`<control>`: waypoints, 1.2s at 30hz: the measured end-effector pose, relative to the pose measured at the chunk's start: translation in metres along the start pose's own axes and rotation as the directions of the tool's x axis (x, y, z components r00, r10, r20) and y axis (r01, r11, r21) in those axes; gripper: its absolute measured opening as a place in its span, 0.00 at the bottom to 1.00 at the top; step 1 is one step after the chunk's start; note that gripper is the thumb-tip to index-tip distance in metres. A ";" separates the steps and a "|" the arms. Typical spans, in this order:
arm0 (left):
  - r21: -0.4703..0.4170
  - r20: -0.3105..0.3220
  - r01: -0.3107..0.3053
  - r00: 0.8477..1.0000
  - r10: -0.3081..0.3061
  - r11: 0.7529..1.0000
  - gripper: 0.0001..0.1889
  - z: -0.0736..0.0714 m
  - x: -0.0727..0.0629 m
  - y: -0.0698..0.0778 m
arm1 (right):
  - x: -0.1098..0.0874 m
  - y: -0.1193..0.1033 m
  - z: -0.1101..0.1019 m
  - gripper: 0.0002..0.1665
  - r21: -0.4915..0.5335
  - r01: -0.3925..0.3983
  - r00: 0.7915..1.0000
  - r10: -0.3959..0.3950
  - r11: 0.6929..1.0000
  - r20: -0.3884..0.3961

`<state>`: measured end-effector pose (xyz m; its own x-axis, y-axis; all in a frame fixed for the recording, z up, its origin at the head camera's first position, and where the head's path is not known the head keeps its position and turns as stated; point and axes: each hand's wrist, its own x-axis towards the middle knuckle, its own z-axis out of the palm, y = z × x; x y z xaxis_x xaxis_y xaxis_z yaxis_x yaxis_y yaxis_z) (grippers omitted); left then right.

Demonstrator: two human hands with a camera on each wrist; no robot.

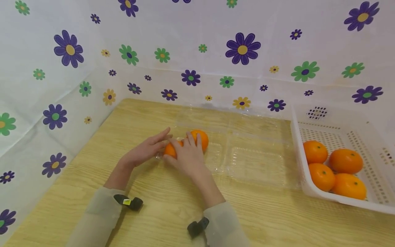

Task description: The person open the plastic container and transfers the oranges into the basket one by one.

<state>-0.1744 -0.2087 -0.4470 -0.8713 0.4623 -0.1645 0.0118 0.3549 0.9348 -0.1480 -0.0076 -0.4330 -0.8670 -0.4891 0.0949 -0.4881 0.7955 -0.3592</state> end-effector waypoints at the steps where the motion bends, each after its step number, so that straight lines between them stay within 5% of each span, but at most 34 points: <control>1: 0.002 0.001 0.001 1.000 -0.001 1.000 0.30 0.000 0.000 0.000 | 0.000 0.001 0.000 0.35 0.000 0.006 1.000 -0.006 1.000 -0.007; 22: 0.029 -0.015 -0.016 1.000 0.016 0.999 0.30 0.000 0.001 0.001 | 0.000 0.006 0.002 0.31 0.037 0.082 0.993 -0.079 0.996 -0.093; 36: 0.013 -0.008 -0.020 1.000 0.020 1.000 0.29 0.001 -0.002 0.002 | -0.006 0.013 -0.004 0.28 0.206 0.123 0.978 -0.083 0.971 -0.192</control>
<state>-0.1725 -0.2081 -0.4454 -0.8751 0.4625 -0.1428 0.0360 0.3564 0.9336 -0.1492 0.0073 -0.4345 -0.8267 -0.4755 0.3009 -0.5596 0.6388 -0.5280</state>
